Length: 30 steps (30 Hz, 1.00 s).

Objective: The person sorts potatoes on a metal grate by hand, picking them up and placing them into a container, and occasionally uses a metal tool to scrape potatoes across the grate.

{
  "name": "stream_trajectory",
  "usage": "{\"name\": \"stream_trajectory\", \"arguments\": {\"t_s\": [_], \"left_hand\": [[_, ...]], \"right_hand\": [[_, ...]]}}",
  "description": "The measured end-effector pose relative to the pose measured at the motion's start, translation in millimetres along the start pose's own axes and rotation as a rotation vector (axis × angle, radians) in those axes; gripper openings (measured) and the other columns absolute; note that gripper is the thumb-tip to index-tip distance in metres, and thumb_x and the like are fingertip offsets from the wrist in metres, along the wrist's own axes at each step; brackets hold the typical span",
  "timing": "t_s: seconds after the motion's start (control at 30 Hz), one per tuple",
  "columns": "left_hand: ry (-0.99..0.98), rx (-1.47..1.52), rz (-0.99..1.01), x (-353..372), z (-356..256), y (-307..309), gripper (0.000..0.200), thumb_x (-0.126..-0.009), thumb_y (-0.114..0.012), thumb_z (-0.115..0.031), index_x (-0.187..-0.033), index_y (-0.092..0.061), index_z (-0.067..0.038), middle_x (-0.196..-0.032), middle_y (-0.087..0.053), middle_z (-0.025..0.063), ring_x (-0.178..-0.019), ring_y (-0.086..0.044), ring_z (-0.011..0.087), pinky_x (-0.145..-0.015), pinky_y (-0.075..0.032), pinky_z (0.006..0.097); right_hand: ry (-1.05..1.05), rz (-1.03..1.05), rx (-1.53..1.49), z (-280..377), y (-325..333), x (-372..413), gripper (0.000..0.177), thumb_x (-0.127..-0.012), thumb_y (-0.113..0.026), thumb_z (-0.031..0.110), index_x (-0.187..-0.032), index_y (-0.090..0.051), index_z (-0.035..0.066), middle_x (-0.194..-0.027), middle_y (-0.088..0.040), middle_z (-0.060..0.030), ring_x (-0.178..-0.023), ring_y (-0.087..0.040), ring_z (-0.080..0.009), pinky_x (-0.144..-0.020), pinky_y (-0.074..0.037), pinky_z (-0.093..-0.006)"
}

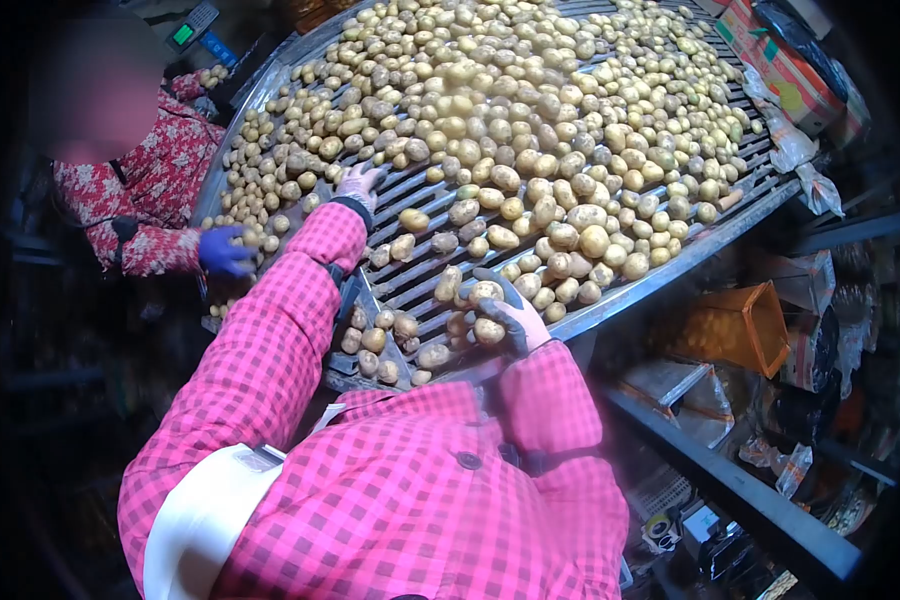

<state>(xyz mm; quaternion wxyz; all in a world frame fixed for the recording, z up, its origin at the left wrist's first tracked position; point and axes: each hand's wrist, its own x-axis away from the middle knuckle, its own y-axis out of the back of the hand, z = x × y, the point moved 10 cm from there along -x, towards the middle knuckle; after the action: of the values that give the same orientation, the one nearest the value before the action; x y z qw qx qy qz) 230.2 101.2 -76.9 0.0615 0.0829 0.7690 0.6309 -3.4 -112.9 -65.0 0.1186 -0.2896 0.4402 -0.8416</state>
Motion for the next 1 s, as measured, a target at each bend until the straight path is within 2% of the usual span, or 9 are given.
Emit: {"name": "stream_trajectory", "arguments": {"t_s": [0.17, 0.27, 0.37, 0.53, 0.6, 0.8, 0.9, 0.93, 1.0], "left_hand": [[0.170, 0.804, -0.263, 37.1, 3.9, 23.0, 0.039, -0.080, -0.053, -0.001, -0.119, -0.050, -0.005, -0.115, -0.056, 0.0095, -0.103, -0.053, 0.0186, -0.091, -0.041, 0.0295], [0.163, 1.366, -0.088, 88.4, -65.1, 28.2, 0.040, -0.085, -0.051, -0.004, -0.123, -0.043, -0.001, -0.108, -0.056, 0.0088, -0.097, -0.054, 0.0147, -0.088, -0.044, 0.0272], [-0.183, 0.990, 0.298, 141.7, -154.5, 32.6, 0.040, -0.087, -0.050, -0.010, -0.126, -0.046, -0.003, -0.124, -0.052, 0.0103, -0.116, -0.047, 0.0198, -0.102, -0.032, 0.0327], [0.127, 1.130, 0.010, 109.2, -101.8, 53.3, 0.021, -0.086, -0.049, -0.009, -0.103, -0.060, -0.001, -0.100, -0.063, 0.0080, -0.093, -0.059, 0.0179, -0.085, -0.045, 0.0286], [0.015, 0.926, 0.099, 99.4, -98.8, 47.8, 0.020, -0.084, -0.053, -0.011, -0.100, -0.061, -0.002, -0.096, -0.063, 0.0102, -0.090, -0.060, 0.0189, -0.082, -0.046, 0.0293], [-0.303, 0.233, 0.411, 139.2, -162.8, -19.5, 0.055, -0.062, -0.074, -0.023, -0.113, -0.053, -0.013, -0.118, -0.044, 0.0168, -0.111, -0.042, 0.0386, -0.094, -0.038, 0.0418], [-0.197, 0.770, 0.280, 127.8, -133.1, -28.8, 0.054, -0.068, -0.068, -0.013, -0.119, -0.051, -0.009, -0.115, -0.052, 0.0129, -0.110, -0.048, 0.0257, -0.097, -0.037, 0.0334], [-0.050, 1.125, 0.418, 131.7, -141.0, -3.3, 0.050, -0.073, -0.064, -0.011, -0.121, -0.051, -0.008, -0.117, -0.054, 0.0102, -0.111, -0.048, 0.0184, -0.098, -0.035, 0.0291], [0.023, 1.129, 0.507, 133.7, -129.3, -4.8, 0.046, -0.077, -0.063, -0.014, -0.121, -0.053, -0.008, -0.118, -0.056, 0.0091, -0.110, -0.050, 0.0179, -0.097, -0.036, 0.0290]], "right_hand": [[-0.099, -0.192, -0.252, -2.8, -15.8, 19.7, 0.030, -0.083, -0.060, 0.020, -0.108, -0.049, 0.006, -0.094, -0.056, -0.0086, -0.076, -0.055, -0.0211, -0.067, -0.051, -0.0355], [-0.061, -0.103, -0.292, 3.5, -24.5, 15.5, 0.035, -0.084, -0.060, 0.027, -0.110, -0.049, 0.008, -0.096, -0.056, -0.0098, -0.077, -0.056, -0.0235, -0.067, -0.051, -0.0377], [0.092, -0.060, -0.301, 7.6, -8.9, 9.3, 0.045, -0.083, -0.059, 0.037, -0.117, -0.046, 0.010, -0.105, -0.054, -0.0127, -0.085, -0.056, -0.0256, -0.065, -0.050, -0.0367], [0.273, 0.087, -0.491, 25.0, -6.4, 26.6, 0.054, -0.081, -0.055, 0.051, -0.118, -0.042, 0.013, -0.116, -0.048, -0.0143, -0.099, -0.050, -0.0336, -0.055, -0.045, -0.0320], [0.266, 0.135, -0.495, 30.9, 8.6, 24.3, 0.052, -0.082, -0.049, 0.055, -0.114, -0.046, 0.013, -0.112, -0.051, -0.0147, -0.094, -0.054, -0.0370, -0.053, -0.045, -0.0328], [0.264, -0.236, -0.418, 25.4, 21.9, 24.7, 0.045, -0.085, -0.040, 0.054, -0.094, -0.049, 0.011, -0.098, -0.053, -0.0140, -0.095, -0.054, -0.0379, -0.062, -0.049, -0.0466], [0.249, 0.063, -0.430, 24.0, 18.9, 17.6, 0.044, -0.085, -0.040, 0.054, -0.089, -0.049, 0.011, -0.096, -0.053, -0.0151, -0.096, -0.052, -0.0332, -0.062, -0.049, -0.0414], [0.236, -0.062, -0.370, 22.5, 23.6, 19.1, 0.046, -0.084, -0.042, 0.055, -0.092, -0.051, 0.010, -0.095, -0.054, -0.0154, -0.092, -0.054, -0.0318, -0.060, -0.050, -0.0387], [0.200, 0.000, -0.383, 15.2, 21.7, 15.1, 0.049, -0.083, -0.043, 0.056, -0.095, -0.051, 0.009, -0.096, -0.054, -0.0154, -0.090, -0.055, -0.0313, -0.060, -0.050, -0.0381]]}}
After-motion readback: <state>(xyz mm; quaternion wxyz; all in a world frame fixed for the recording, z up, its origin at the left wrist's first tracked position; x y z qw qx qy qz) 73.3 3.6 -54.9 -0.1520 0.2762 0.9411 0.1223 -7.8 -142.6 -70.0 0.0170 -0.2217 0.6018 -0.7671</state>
